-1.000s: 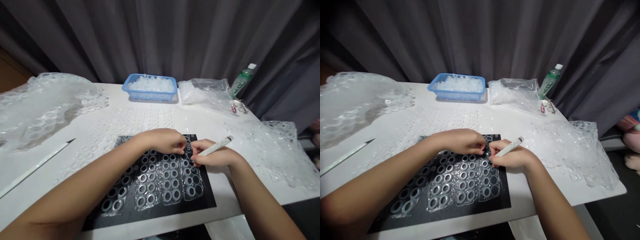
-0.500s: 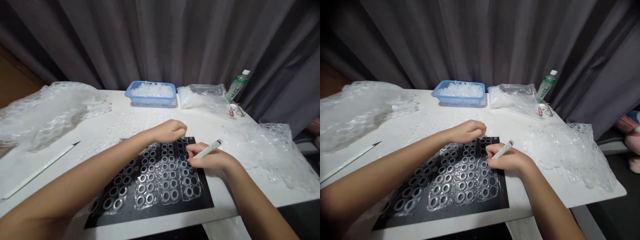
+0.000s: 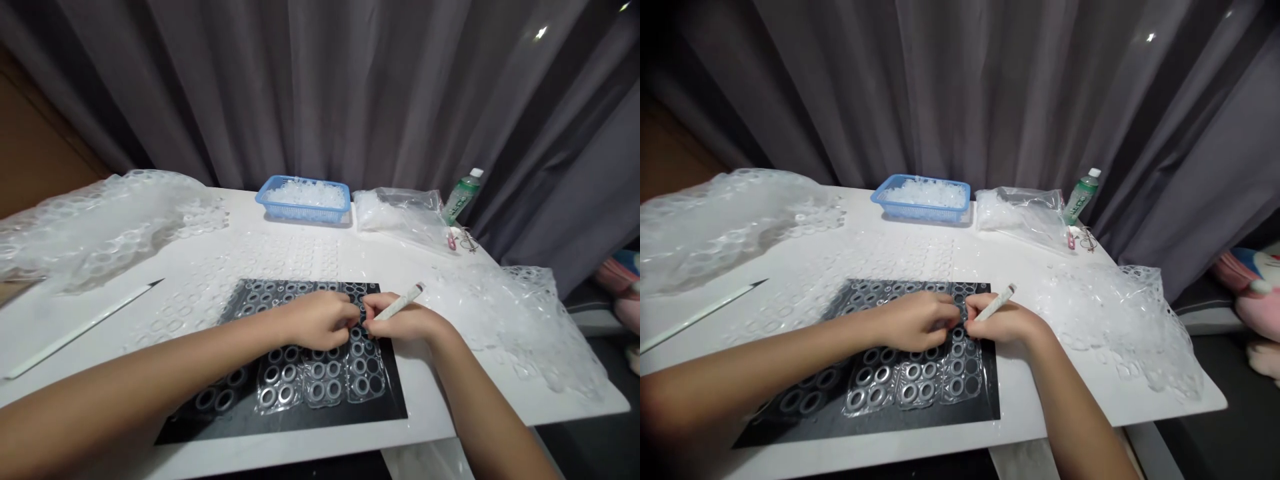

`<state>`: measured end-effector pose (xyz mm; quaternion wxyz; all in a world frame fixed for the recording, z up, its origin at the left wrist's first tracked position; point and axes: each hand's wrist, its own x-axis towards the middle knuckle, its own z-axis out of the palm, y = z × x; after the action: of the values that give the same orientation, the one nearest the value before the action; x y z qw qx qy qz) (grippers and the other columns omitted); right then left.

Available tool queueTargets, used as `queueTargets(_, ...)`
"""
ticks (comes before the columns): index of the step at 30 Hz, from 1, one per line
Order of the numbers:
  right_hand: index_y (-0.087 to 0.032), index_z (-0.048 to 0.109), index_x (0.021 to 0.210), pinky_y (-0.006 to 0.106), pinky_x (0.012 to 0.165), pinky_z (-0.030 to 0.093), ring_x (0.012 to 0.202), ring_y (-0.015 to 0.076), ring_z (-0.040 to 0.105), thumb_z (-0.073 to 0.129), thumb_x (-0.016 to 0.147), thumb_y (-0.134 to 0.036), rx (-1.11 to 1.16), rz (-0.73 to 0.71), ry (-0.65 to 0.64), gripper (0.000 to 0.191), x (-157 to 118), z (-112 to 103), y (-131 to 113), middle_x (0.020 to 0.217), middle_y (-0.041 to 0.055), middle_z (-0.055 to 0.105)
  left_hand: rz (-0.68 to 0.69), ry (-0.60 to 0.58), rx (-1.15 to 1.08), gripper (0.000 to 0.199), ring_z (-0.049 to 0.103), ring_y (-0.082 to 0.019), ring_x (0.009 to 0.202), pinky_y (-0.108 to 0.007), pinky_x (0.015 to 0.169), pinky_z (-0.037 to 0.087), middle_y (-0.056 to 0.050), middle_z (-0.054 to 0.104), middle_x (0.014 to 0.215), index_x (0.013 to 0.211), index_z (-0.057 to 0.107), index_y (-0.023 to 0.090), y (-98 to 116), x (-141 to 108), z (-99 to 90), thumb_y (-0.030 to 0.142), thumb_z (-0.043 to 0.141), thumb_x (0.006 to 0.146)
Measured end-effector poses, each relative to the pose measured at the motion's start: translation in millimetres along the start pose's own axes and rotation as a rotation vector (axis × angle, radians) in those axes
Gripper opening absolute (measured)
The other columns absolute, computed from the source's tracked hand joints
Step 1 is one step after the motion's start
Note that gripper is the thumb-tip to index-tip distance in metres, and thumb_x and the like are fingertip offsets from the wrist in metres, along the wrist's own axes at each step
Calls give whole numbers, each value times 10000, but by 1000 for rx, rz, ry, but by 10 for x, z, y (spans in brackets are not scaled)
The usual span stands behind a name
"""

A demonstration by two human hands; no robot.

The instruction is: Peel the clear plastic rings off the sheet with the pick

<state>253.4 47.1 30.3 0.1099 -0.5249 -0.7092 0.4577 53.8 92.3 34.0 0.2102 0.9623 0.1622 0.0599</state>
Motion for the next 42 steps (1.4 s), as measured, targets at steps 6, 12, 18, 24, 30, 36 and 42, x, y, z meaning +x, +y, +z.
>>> queueTargets(6,-184,454,673,208,499,294,592,96,411,528,670,-163,46,3,-21,77,1,7,23,657,-32,473,-98,53,69,148,565,-150,635,-244,575,422,-29,574,722,804,684,189,94,47,129,215,538,803)
queueTargets(12,-187,440,662,217,494,285,591,101,408,507,645,-133,22,40,-5,88,-24,28,9,656,-28,469,-113,86,79,145,578,-157,689,-252,589,428,-33,604,818,815,658,179,136,36,227,174,514,808)
queueTargets(18,-192,438,655,215,476,289,585,98,416,522,666,-161,-40,42,18,90,-24,20,27,680,-29,477,-192,270,-143,193,531,-131,688,-238,623,407,-24,546,768,837,625,153,205,-133,-39,250,467,890)
queueTargets(24,-193,440,682,212,531,407,652,131,582,520,722,-169,133,-11,-99,93,-94,-37,-31,681,-7,611,-166,119,-174,132,523,-126,672,-235,612,389,-9,524,753,833,668,179,248,-145,-146,237,550,841)
queueTargets(30,-192,451,682,191,496,376,648,129,579,512,696,-135,31,-29,-149,85,-111,-5,-31,661,-13,607,-177,46,-119,116,570,-149,727,-246,637,430,-31,571,833,848,676,185,255,-73,153,201,567,813)
queueTargets(36,-194,468,695,193,472,313,636,116,517,534,691,-178,-73,-50,-132,68,-84,10,-23,653,-23,565,-193,6,-81,144,605,-178,746,-276,671,467,-45,619,844,882,687,189,251,-32,196,263,586,812)
queueTargets(42,-197,435,667,214,434,251,583,101,435,521,669,-181,-126,-20,-103,88,-73,55,-14,633,-34,481,-229,-63,40,170,609,-197,763,-281,639,465,-68,635,907,882,647,161,321,-26,246,265,517,844)
